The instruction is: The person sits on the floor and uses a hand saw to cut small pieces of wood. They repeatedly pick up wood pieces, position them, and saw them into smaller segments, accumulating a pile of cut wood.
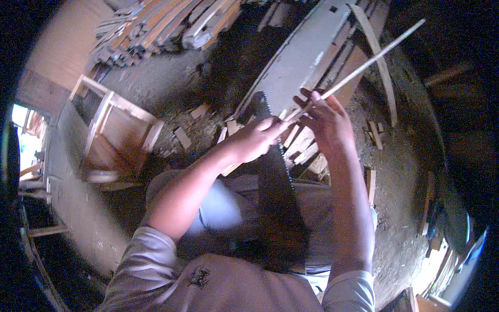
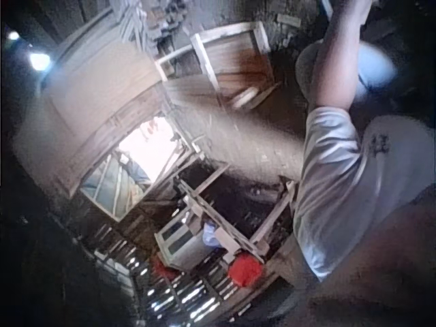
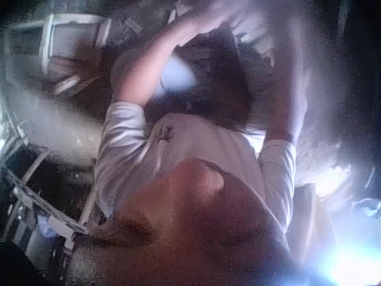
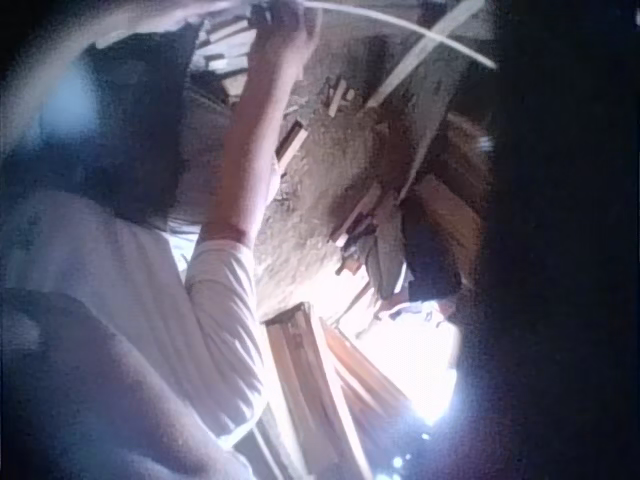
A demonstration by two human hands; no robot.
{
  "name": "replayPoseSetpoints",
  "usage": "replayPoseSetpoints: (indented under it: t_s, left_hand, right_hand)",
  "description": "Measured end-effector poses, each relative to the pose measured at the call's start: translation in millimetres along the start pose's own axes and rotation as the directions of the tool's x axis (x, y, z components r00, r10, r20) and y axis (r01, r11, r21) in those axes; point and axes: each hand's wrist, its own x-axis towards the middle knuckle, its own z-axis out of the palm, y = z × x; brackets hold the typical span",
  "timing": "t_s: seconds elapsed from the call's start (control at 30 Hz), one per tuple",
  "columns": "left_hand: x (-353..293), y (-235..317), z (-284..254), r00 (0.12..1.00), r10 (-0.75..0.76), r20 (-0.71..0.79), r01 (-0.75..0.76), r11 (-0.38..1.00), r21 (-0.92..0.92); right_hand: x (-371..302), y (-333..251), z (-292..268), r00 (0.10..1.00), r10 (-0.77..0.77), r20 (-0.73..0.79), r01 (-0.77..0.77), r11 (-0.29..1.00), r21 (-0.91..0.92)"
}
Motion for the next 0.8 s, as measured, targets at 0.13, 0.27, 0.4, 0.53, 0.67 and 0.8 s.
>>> replayPoseSetpoints:
  t_s: [0.13,0.27,0.4,0.53,0.67,0.8]
  left_hand:
    - [-7.6,1.2,-2.5,0.997,0.034,-0.067,-0.028,0.995,0.097]
    - [-3.9,-5.0,-0.4,0.991,0.091,-0.099,-0.081,0.992,0.097]
    - [-2.6,-14.5,-5.3,0.988,0.115,-0.104,-0.109,0.992,0.062]
    - [-5.0,-6.8,-3.5,0.970,0.199,-0.139,-0.162,0.957,0.239]
    - [-5.6,-9.9,0.5,0.946,0.281,-0.160,-0.224,0.927,0.300]
    - [-0.5,-22.7,-4.3,0.999,-0.033,0.025,0.036,0.992,-0.123]
  right_hand:
    - [-4.0,-2.1,10.5,1.000,0.015,0.011,-0.015,1.000,0.001]
    - [-3.5,-4.8,9.7,1.000,0.012,0.015,-0.012,1.000,0.001]
    - [-11.6,-11.3,15.2,0.994,0.089,0.071,-0.082,0.993,-0.086]
    - [-15.8,-12.9,13.7,0.989,0.121,0.084,-0.109,0.984,-0.142]
    - [-12.5,-3.2,12.0,0.995,0.100,0.016,-0.098,0.991,-0.093]
    - [-8.0,4.2,11.6,0.995,0.089,0.032,-0.085,0.991,-0.106]
